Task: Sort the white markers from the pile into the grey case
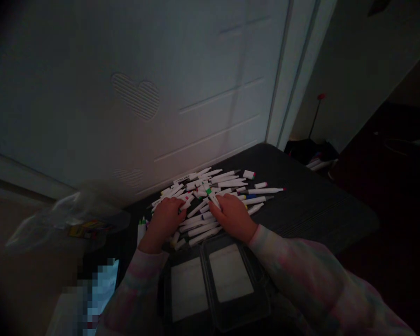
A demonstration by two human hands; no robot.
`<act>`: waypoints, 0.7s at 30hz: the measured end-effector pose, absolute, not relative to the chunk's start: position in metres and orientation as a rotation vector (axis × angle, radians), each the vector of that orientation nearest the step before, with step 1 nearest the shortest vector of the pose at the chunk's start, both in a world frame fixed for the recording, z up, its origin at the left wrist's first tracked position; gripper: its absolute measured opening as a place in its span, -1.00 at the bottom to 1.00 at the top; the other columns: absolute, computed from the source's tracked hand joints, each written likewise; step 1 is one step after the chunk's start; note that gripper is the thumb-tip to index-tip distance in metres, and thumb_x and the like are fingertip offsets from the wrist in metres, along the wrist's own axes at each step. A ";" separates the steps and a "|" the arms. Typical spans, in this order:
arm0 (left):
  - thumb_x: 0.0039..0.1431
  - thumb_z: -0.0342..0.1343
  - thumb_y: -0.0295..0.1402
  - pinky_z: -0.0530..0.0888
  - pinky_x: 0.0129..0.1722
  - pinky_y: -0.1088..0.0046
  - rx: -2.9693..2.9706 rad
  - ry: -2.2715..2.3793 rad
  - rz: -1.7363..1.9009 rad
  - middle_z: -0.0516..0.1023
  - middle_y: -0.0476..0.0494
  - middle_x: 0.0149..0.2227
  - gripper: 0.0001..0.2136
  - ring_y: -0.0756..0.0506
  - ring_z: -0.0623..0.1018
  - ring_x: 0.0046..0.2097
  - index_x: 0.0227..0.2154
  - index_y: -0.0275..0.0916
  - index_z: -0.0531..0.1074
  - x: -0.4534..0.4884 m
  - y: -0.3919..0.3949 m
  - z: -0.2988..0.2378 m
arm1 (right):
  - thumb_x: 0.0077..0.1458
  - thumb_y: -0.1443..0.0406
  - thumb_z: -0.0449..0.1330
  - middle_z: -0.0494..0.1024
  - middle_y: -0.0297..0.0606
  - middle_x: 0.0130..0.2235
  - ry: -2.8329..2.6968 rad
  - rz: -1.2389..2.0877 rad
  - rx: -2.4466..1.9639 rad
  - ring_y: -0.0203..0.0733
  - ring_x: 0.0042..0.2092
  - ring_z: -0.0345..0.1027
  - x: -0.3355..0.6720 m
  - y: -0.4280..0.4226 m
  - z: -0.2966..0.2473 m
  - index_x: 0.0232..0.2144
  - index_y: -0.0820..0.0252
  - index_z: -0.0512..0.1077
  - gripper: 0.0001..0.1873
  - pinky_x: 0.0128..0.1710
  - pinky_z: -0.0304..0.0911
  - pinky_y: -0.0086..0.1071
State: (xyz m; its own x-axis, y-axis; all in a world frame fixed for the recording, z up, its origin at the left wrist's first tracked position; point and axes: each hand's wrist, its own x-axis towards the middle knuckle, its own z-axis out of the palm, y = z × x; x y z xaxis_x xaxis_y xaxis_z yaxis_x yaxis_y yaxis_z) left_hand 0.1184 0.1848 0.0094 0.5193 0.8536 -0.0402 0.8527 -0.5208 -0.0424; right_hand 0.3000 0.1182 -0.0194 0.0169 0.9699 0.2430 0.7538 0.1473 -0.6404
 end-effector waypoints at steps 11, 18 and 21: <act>0.08 -0.08 -0.32 0.31 -0.16 0.33 -2.845 -1.583 -0.021 0.49 -0.18 -0.28 -0.79 -0.15 0.41 -0.19 -0.33 -0.29 0.41 0.105 0.190 0.011 | 0.17 0.18 -0.15 0.46 -0.18 -0.36 -2.078 0.624 -1.367 -0.18 -0.26 0.28 0.302 0.115 -0.008 -0.41 0.25 0.39 -0.61 -0.21 0.11 -0.32; 0.01 0.04 -0.31 0.29 -0.08 0.41 -3.343 -1.254 -0.138 0.45 -0.10 -0.22 -0.82 -0.09 0.37 -0.11 -0.32 -0.24 0.42 0.114 0.174 0.020 | 0.15 0.11 -0.14 0.46 -0.24 -0.37 -1.724 0.711 -1.452 -0.22 -0.31 0.30 0.309 0.117 -0.014 -0.39 0.23 0.40 -0.58 -0.31 0.15 -0.38; 0.00 0.03 -0.34 0.29 -0.10 0.37 -3.358 -1.133 0.021 0.45 -0.12 -0.26 -0.83 -0.11 0.38 -0.14 -0.34 -0.24 0.44 0.122 0.167 0.015 | 0.14 0.10 -0.14 0.46 -0.23 -0.38 -1.665 0.722 -1.451 -0.20 -0.30 0.31 0.309 0.117 -0.017 -0.40 0.23 0.39 -0.58 -0.29 0.16 -0.36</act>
State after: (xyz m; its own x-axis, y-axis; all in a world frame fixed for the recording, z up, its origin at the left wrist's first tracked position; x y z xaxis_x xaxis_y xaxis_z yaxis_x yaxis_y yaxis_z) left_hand 0.1224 0.1667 0.0148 0.8038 0.5793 -0.1357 0.5838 -0.7239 0.3675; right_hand 0.3094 0.1167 -0.0174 -0.0271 0.9801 0.1965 0.5263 0.1812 -0.8308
